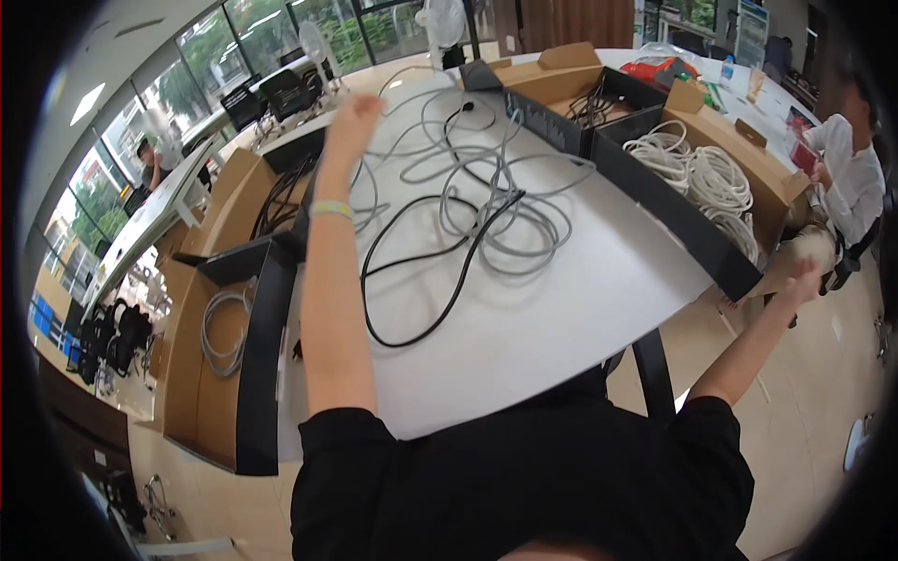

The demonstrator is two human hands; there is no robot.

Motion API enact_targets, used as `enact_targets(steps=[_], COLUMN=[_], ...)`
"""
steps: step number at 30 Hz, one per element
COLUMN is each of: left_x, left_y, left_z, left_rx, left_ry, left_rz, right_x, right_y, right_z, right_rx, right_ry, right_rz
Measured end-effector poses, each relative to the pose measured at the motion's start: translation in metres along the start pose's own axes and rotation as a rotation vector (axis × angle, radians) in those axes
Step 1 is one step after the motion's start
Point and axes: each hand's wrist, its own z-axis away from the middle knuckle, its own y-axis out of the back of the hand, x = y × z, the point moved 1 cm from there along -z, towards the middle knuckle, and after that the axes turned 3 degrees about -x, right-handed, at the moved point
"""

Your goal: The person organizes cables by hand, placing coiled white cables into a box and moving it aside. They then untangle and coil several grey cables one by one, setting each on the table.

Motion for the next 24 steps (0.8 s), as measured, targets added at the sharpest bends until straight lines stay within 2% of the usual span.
enact_targets(steps=[1,3,4,6,7,8,9,10,12,13,14,15,16,17,18,20,21,24], left_x=[0.006,0.000,-0.010,-0.028,-0.029,-0.028,-0.030,-0.036,-0.050,-0.051,-0.052,-0.055,-0.054,-0.042,-0.035,-0.021,-0.007,0.065], left_y=[-0.020,-0.056,-0.075,-0.106,-0.118,-0.129,-0.135,-0.136,-0.143,-0.148,-0.154,-0.162,-0.168,-0.165,-0.157,-0.143,-0.136,-0.090], left_z=[0.009,0.014,0.016,0.019,0.025,0.030,0.032,0.032,0.027,0.023,0.021,0.019,0.017,0.018,0.018,0.024,0.015,0.000], left_rx=[-0.024,-0.129,-0.141,0.060,0.055,0.095,0.138,0.142,-0.113,-0.083,-0.085,-0.016,0.056,0.107,0.109,-0.021,-0.020,-0.156], left_ry=[-0.012,0.115,0.122,0.196,0.202,0.289,0.374,0.370,0.589,0.694,0.683,0.773,0.860,0.863,0.852,0.518,0.430,0.104], left_rz=[-0.079,0.144,0.145,0.175,0.176,0.170,0.165,0.167,1.136,1.162,1.167,1.229,1.291,1.262,1.267,1.254,1.143,0.753], right_x=[-0.033,-0.098,-0.136,-0.171,-0.197,-0.218,-0.226,-0.230,-0.209,-0.196,-0.187,-0.193,-0.171,-0.156,-0.127,-0.100,-0.076,-0.003], right_y=[-0.006,-0.032,-0.056,-0.086,-0.122,-0.155,-0.168,-0.175,-0.206,-0.220,-0.234,-0.242,-0.260,-0.270,-0.291,-0.296,-0.307,-0.327], right_z=[0.004,0.044,0.078,0.099,0.154,0.231,0.301,0.341,0.326,0.332,0.351,0.438,0.449,0.453,0.458,0.477,0.481,0.480], right_rx=[-0.035,-0.188,-0.272,-0.583,-0.680,-0.777,-0.867,-0.955,-1.498,-1.297,-1.029,-1.359,-1.391,-1.652,-1.806,-1.846,-1.874,-1.766], right_ry=[0.103,0.316,0.422,0.579,0.662,0.746,0.715,0.684,0.600,1.002,1.348,0.712,0.560,0.297,0.323,0.261,0.188,-0.084], right_rz=[-0.081,-0.167,-0.191,-0.328,-0.450,-0.578,-0.593,-0.611,-0.716,-0.326,0.076,-0.580,-0.499,-0.439,-0.506,-0.249,-0.134,0.182])
